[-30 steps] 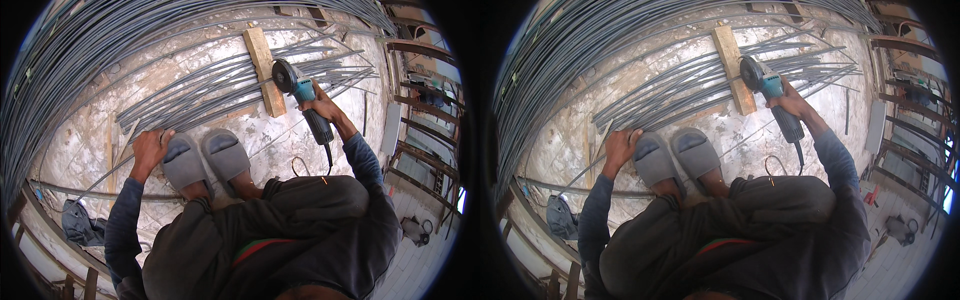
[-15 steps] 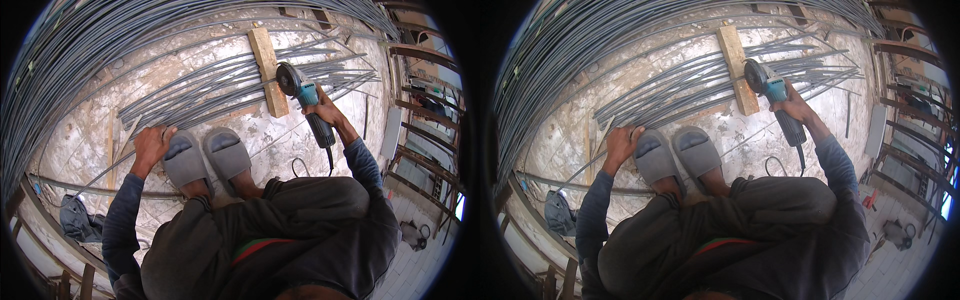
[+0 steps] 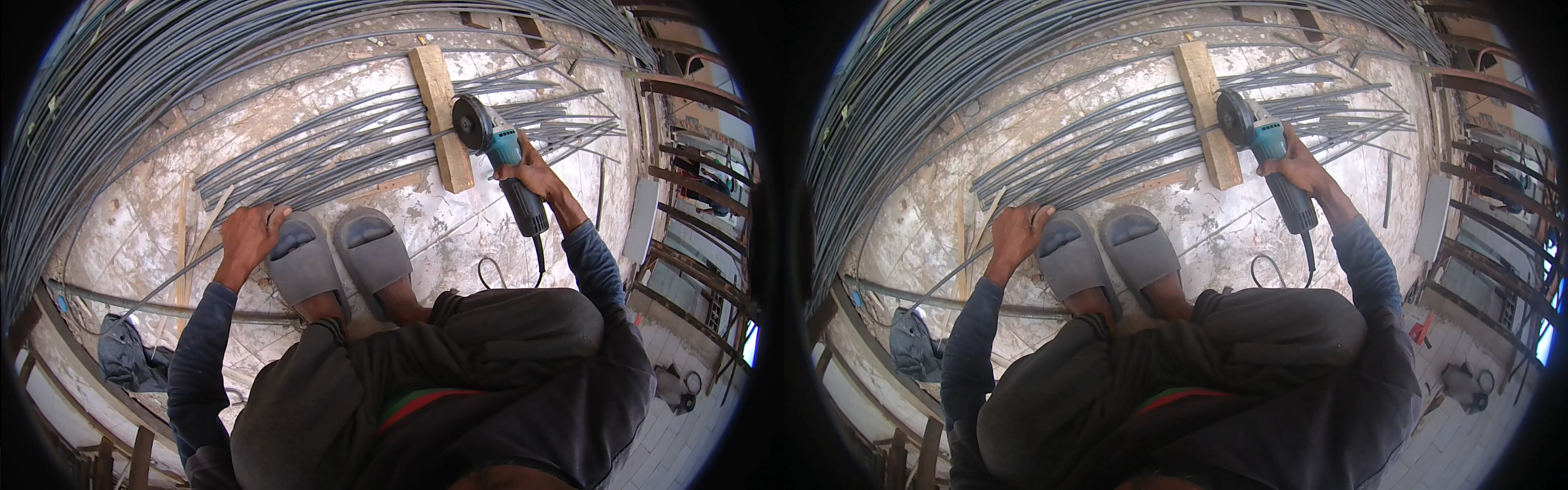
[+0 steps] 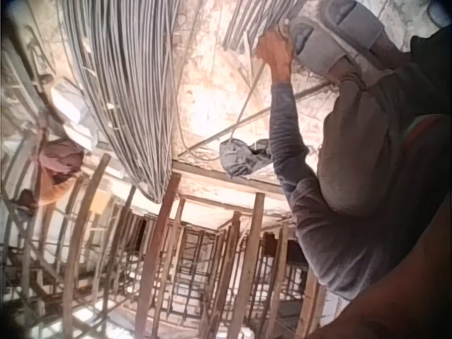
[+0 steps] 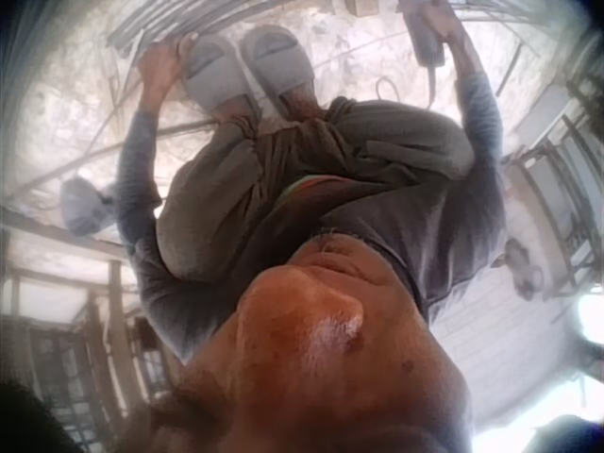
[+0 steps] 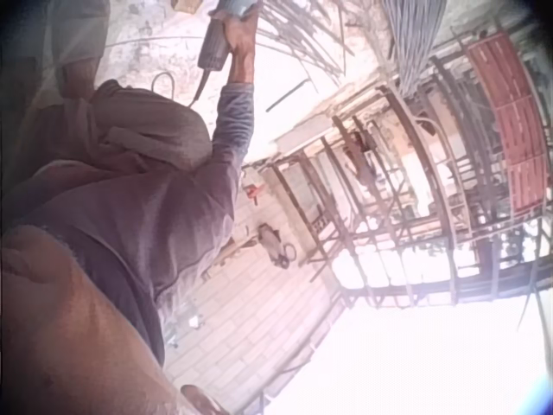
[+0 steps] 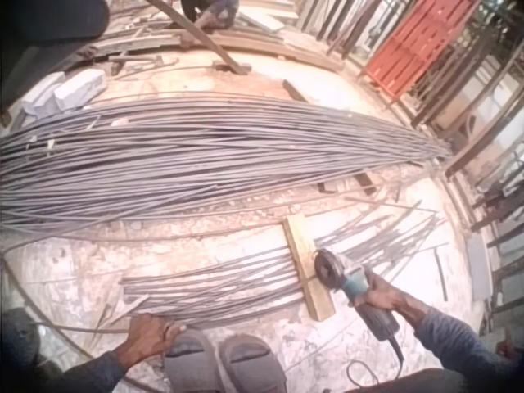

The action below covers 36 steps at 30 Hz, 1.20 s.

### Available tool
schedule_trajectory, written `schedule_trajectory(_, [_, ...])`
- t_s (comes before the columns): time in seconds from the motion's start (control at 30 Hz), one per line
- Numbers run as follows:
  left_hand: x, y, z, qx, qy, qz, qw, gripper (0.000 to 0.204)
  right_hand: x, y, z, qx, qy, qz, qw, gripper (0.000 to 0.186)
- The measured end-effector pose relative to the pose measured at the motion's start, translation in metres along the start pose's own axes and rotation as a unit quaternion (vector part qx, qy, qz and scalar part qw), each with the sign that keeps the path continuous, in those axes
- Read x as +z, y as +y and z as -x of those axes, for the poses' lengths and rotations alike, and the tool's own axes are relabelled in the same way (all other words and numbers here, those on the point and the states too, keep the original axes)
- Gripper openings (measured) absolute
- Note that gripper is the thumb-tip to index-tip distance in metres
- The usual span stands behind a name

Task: The person uses an angle grinder to cut a bundle of metal rods into shorter pieces. They repeatedly position the rods on a wooden block, cut them, and then gather the cut pieces into a stack.

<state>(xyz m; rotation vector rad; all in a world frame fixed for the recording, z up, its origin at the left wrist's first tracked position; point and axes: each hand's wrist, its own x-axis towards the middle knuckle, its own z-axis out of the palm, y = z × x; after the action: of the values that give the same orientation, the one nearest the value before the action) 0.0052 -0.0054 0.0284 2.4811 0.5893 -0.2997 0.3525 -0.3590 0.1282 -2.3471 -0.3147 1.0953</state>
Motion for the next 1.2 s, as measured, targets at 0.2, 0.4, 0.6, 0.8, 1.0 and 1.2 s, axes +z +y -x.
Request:
schedule_trajectory(0.2, [-0.002, 0.003, 0.000, -0.003, -0.001, 0.004, 1.000, 0.042, 0.002, -0.006, 0.004, 0.000, 0.009, 0.003, 1.000, 0.097])
schedule_trajectory(0.4, [0.000, 0.002, -0.001, -0.002, 0.004, 0.017, 1.000, 0.042, 0.000, 0.005, 0.003, 0.001, 0.009, 0.003, 1.000, 0.097])
schedule_trajectory(0.6, [0.000, 0.001, -0.001, -0.001, 0.001, 0.013, 1.000, 0.043, 0.002, 0.001, 0.007, 0.007, 0.009, 0.006, 1.000, 0.100])
schedule_trajectory(0.8, [0.002, -0.003, -0.001, 0.011, 0.010, 0.006, 1.000, 0.045, 0.004, -0.002, 0.011, 0.000, 0.009, 0.013, 1.000, 0.100])
schedule_trajectory(1.0, [-0.002, 0.001, -0.001, 0.000, -0.001, 0.007, 1.000, 0.046, 0.002, 0.002, 0.007, -0.007, 0.005, 0.018, 1.000, 0.098])
schedule_trajectory(1.2, [-0.002, 0.001, 0.000, 0.002, 0.000, 0.007, 1.000, 0.045, 0.000, -0.002, 0.000, 0.003, 0.000, 0.013, 1.000, 0.099])
